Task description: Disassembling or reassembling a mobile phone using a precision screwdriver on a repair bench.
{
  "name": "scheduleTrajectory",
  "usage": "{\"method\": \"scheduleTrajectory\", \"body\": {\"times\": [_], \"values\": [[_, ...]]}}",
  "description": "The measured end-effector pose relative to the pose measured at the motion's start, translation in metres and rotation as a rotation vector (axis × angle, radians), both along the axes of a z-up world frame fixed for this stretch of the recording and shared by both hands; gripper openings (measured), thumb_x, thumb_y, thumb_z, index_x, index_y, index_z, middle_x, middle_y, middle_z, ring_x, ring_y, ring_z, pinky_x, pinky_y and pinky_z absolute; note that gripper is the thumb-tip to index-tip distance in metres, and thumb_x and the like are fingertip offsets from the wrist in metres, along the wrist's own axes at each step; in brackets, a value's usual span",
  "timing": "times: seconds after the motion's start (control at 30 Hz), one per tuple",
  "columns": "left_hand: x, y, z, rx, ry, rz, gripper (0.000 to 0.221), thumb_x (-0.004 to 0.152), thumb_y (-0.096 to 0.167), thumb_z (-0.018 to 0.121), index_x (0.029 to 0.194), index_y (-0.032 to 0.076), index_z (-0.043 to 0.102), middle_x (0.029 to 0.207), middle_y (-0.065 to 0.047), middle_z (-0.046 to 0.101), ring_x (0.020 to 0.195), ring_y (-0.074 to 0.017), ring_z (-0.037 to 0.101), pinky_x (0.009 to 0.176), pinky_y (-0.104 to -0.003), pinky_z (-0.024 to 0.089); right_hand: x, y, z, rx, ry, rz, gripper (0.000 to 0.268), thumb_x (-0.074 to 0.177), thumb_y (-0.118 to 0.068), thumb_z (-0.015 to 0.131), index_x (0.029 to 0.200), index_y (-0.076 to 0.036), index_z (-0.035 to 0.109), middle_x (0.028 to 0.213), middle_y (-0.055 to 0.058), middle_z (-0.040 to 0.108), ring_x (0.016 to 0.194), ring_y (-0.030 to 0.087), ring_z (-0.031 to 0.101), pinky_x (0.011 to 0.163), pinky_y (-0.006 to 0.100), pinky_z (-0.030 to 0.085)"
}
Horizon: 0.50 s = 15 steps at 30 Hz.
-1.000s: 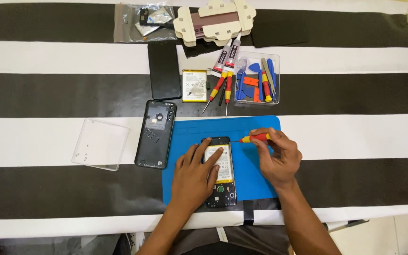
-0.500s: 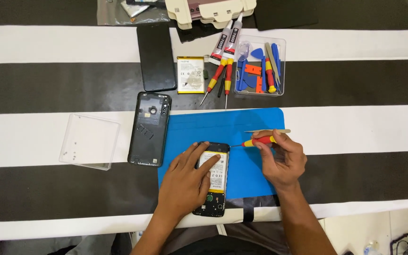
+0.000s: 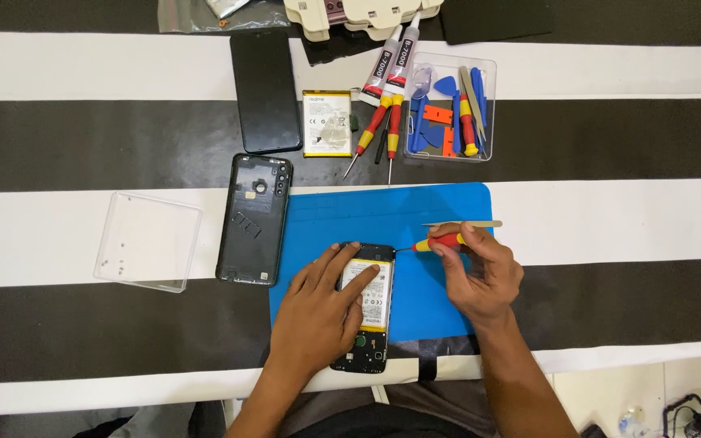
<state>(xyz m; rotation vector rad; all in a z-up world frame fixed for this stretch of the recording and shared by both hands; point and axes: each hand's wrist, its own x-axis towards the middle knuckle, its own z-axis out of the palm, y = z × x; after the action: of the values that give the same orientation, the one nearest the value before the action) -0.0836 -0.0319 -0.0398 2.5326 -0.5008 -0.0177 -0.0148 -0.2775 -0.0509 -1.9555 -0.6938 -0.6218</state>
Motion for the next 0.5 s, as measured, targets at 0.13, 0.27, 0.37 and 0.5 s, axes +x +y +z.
{"method": "scheduleTrajectory", "body": {"times": [0.13,0.27,0.37,0.5], "values": [[-0.001,0.0,-0.002,-0.01,0.035,0.007,0.045,0.097,0.026,0.057,0.141,0.022,0.059,0.159,-0.011,0.046,0.147,-0.0347,0.04,0.112,-0.053,0.039,0.0,0.0,-0.001,0.015,-0.008,0.005,0.047,0.094,0.008,0.076,0.134,0.004,0.051,0.111,0.029,0.071,0.099,0.04,0.078,0.091,0.045,0.07],[0.0,-0.001,-0.003,-0.012,0.005,0.006,0.044,0.096,0.024,0.057,0.14,0.022,0.06,0.158,-0.012,0.047,0.147,-0.0352,0.042,0.111,-0.053,0.04,0.001,-0.006,-0.002,0.025,0.03,0.12,0.05,0.096,0.009,0.073,0.139,-0.005,0.05,0.112,0.025,0.072,0.104,0.038,0.078,0.098,0.046,0.068],[0.0,-0.001,-0.001,-0.006,0.001,0.004,0.044,0.095,0.024,0.056,0.139,0.022,0.061,0.158,-0.013,0.048,0.146,-0.0353,0.042,0.11,-0.053,0.04,0.004,-0.007,0.001,0.025,0.07,0.191,0.051,0.098,0.006,0.072,0.141,-0.01,0.05,0.112,0.021,0.073,0.105,0.035,0.077,0.099,0.045,0.067],[0.0,-0.001,0.0,-0.021,-0.012,0.01,0.043,0.095,0.022,0.055,0.137,0.021,0.063,0.157,-0.013,0.049,0.146,-0.0355,0.044,0.109,-0.053,0.041,0.006,0.003,0.012,0.091,0.209,0.251,0.043,0.102,0.009,0.063,0.139,-0.01,0.052,0.123,0.023,0.072,0.115,0.037,0.076,0.105,0.045,0.066]]}}
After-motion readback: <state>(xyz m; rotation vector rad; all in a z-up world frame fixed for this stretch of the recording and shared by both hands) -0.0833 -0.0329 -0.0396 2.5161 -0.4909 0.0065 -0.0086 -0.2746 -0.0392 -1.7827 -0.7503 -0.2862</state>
